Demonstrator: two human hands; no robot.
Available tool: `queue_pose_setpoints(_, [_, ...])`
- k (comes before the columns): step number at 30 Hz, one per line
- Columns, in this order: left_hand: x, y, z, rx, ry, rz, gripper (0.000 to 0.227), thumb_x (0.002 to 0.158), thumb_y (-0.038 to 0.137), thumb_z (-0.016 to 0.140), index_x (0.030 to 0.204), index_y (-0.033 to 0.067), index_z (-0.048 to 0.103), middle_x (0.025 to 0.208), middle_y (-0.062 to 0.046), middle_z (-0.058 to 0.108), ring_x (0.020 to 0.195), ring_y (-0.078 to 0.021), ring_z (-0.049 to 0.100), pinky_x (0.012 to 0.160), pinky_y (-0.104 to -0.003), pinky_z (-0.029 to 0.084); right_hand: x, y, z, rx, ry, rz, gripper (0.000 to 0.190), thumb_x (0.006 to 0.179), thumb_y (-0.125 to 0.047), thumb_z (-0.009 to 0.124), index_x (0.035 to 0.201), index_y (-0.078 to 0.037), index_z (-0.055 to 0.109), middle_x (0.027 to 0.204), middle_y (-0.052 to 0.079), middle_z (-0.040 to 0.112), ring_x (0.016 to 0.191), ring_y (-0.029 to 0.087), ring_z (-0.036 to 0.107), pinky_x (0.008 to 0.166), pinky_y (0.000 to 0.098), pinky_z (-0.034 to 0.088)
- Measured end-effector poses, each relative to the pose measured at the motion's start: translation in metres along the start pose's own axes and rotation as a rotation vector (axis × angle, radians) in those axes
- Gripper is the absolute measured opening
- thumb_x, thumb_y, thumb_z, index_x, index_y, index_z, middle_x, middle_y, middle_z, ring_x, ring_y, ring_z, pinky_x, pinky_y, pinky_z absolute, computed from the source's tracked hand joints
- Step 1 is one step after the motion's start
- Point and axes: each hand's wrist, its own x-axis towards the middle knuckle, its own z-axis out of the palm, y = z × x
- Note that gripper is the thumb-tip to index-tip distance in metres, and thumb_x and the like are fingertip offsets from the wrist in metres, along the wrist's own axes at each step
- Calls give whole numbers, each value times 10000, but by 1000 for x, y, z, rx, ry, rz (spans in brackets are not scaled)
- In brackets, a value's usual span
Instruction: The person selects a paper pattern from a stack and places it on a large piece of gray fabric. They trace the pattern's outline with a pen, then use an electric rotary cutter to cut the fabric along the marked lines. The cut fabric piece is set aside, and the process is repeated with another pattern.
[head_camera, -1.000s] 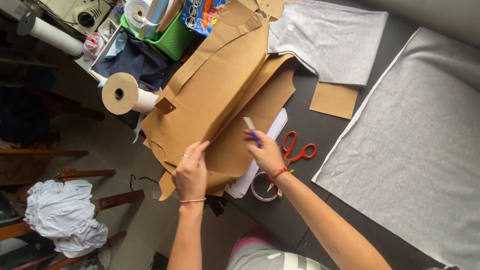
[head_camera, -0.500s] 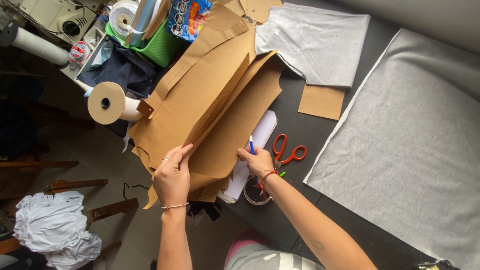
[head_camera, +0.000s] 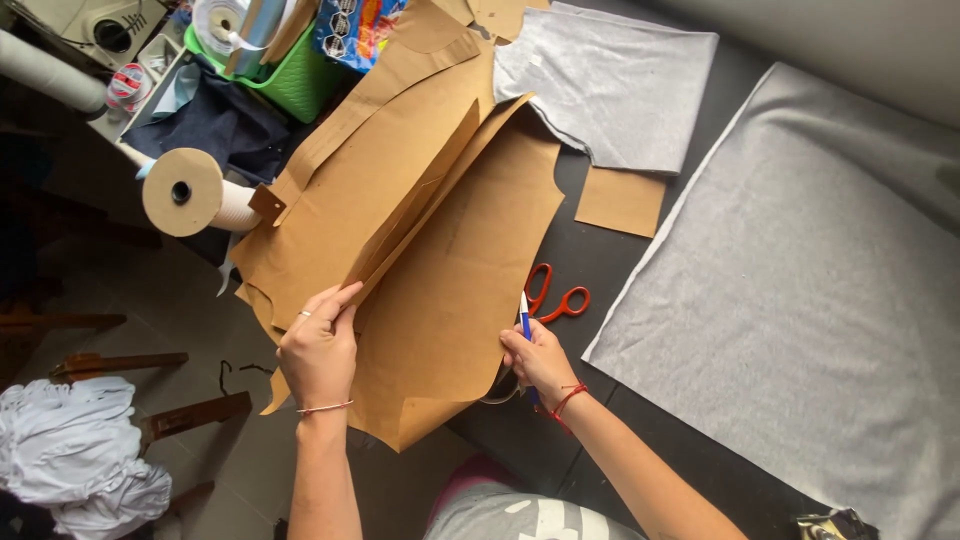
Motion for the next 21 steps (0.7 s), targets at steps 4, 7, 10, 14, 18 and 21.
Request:
queue_pose_setpoints(4, [-4,-5,3,-6,0,9,303,760,53,619,918,307,669,910,99,627,828,-161,606,742,-310,479,4,13,-18,-12,-7,-104,105,792,-120,554,780,-35,493,460,44,416,301,63,328,273,154,238])
queue_pose_setpoints(7, [-3,-3,6,4,9,45,308,741,65,633,921,313,666,924,97,626,845,-160,600,742,-320,481,-5,9,-35,-202,21,-273,117,760,-122,567,690,-45,514,394,80,449,342,129,432,338,205,332])
queue_pose_setpoints(10, [-8,-3,5,7,5,17,314,750,42,629,923,301,668,921,91,630,837,-167,603,753,-321,476,-31,3,-53,-194,64,-343,94,742,-77,565,691,-18,513,396,98,463,341,147,471,347,207,370])
queue_pose_setpoints(14, [-12,2,8,-6,12,65,245,770,54,625,906,253,671,951,62,630,836,-140,600,685,-284,468,-72,-15,-88,-530,228,-416,116,780,-176,544,827,-71,533,630,76,539,575,142,505,516,263,399])
queue_pose_setpoints(18, [-22,20,11,32,-301,-60,240,750,94,567,918,240,657,1054,96,600,902,-147,574,733,-306,446,-100,-28,-147,-752,343,-533,148,774,-178,555,913,-133,580,688,-15,609,608,74,541,582,206,412])
queue_pose_setpoints(21, [-44,10,44,57,-376,99,261,677,243,646,938,254,642,1185,37,512,1003,-144,512,917,-410,277,-122,-53,-205,-834,308,-514,157,753,-163,587,905,-130,604,837,-38,658,743,55,575,696,196,426])
